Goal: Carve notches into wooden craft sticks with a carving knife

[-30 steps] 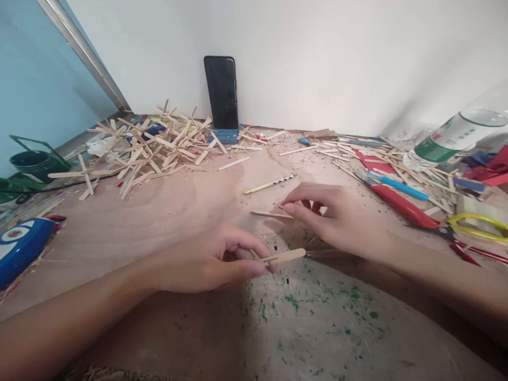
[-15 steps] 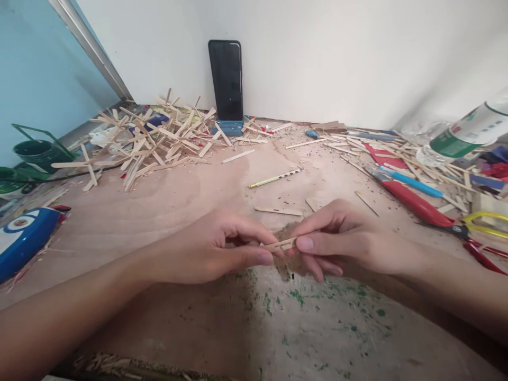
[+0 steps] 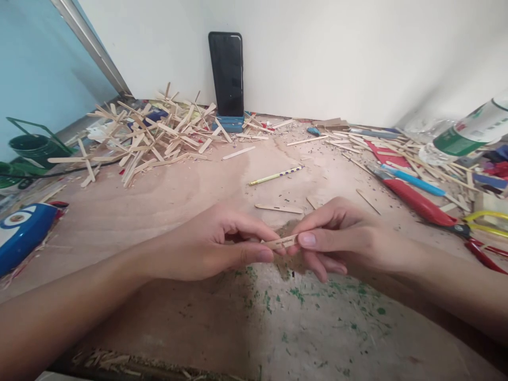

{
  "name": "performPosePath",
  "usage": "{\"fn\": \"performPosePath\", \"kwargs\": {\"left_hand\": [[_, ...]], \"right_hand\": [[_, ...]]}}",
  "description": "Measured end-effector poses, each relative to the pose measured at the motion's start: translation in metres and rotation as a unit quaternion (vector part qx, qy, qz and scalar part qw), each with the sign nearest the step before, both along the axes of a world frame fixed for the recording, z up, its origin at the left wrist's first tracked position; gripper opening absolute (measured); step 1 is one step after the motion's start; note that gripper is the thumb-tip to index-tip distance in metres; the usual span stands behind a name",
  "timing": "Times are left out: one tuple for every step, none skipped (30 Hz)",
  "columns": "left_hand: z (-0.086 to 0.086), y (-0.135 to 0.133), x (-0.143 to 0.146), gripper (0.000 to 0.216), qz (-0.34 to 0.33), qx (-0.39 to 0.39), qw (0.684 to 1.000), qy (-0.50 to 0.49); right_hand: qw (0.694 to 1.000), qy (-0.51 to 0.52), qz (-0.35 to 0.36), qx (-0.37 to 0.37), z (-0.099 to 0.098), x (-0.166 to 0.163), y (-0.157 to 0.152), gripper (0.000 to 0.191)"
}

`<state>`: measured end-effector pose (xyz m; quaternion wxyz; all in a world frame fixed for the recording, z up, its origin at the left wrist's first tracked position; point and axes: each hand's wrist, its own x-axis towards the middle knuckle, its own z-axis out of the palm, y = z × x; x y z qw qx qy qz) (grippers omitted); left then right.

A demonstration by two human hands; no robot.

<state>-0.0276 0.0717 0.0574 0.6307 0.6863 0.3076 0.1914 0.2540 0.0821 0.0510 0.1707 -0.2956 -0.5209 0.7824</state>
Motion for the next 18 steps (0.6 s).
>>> {"fn": "performPosePath", "kwargs": {"left_hand": [[0.0002,0.0000,0.0001,0.016,-0.001,-0.002,1.000,-0.002],[0.0004,0.0000,0.0000,0.016,-0.002,-0.003,1.000,-0.003],[0.0006,0.0001,-0.0001,0.016,-0.003,-0.006,1.000,-0.004],[0.0009,0.0001,-0.0003,0.016,-0.006,-0.012,1.000,-0.005],[0.0010,0.0000,-0.0007,0.018,-0.010,-0.020,1.000,-0.006],[0.0010,-0.0001,-0.0012,0.019,-0.015,-0.031,0.999,-0.007],[0.0008,-0.0002,-0.0018,0.021,-0.020,-0.043,0.999,-0.008],[0.0004,-0.0004,-0.0026,0.022,-0.023,-0.055,0.998,-0.012],[-0.0001,-0.0006,-0.0034,0.022,-0.024,-0.065,0.997,-0.020],[-0.0007,-0.0007,-0.0042,0.022,-0.023,-0.072,0.997,-0.025],[-0.0013,-0.0008,-0.0048,0.021,-0.019,-0.076,0.997,-0.029],[-0.0019,-0.0008,-0.0053,0.020,-0.015,-0.078,0.996,-0.031],[-0.0025,-0.0008,-0.0056,0.018,-0.011,-0.078,0.996,-0.031],[-0.0031,-0.0007,-0.0057,0.017,-0.007,-0.075,0.997,-0.026],[-0.0036,-0.0006,-0.0057,0.016,-0.006,-0.073,0.997,-0.022],[-0.0041,-0.0005,-0.0057,0.016,-0.007,-0.070,0.997,-0.021],[-0.0044,-0.0005,-0.0056,0.015,-0.011,-0.068,0.997,-0.023],[-0.0046,-0.0004,-0.0055,0.015,-0.014,-0.067,0.997,-0.023]], "right_hand": [[1.000,0.003,0.001,-0.001,-0.0003,0.0000,0.0000,0.037],[1.000,0.005,0.002,-0.002,-0.0005,0.0000,0.0001,0.036],[1.000,0.007,0.003,-0.003,-0.0005,0.0000,0.0001,0.035],[1.000,0.008,0.002,-0.004,-0.0005,-0.0001,0.0001,0.035],[1.000,0.008,0.001,-0.004,-0.0002,-0.0002,0.0000,0.036],[1.000,0.008,-0.001,-0.004,0.0001,-0.0004,-0.0001,0.037],[1.000,0.008,-0.004,-0.004,0.0006,-0.0007,-0.0002,0.039],[1.000,0.008,-0.006,-0.004,0.0010,-0.0009,-0.0003,0.040],[1.000,0.008,-0.008,-0.004,0.0015,-0.0011,-0.0005,0.041],[1.000,0.008,-0.010,-0.004,0.0018,-0.0013,-0.0006,0.041],[1.000,0.009,-0.011,-0.006,0.0020,-0.0014,-0.0008,0.041],[1.000,0.011,-0.013,-0.008,0.0020,-0.0015,-0.0010,0.040],[1.000,0.012,-0.015,-0.010,0.0018,-0.0015,-0.0011,0.039],[1.000,0.013,-0.016,-0.011,0.0015,-0.0014,-0.0012,0.037],[1.000,0.015,-0.017,-0.012,0.0010,-0.0012,-0.0013,0.035],[1.000,0.017,-0.016,-0.012,0.0005,-0.0010,-0.0013,0.033],[1.000,0.020,-0.014,-0.012,0.0001,-0.0007,-0.0013,0.031],[1.000,0.023,-0.013,-0.012,-0.0003,-0.0005,-0.0013,0.029]]}}
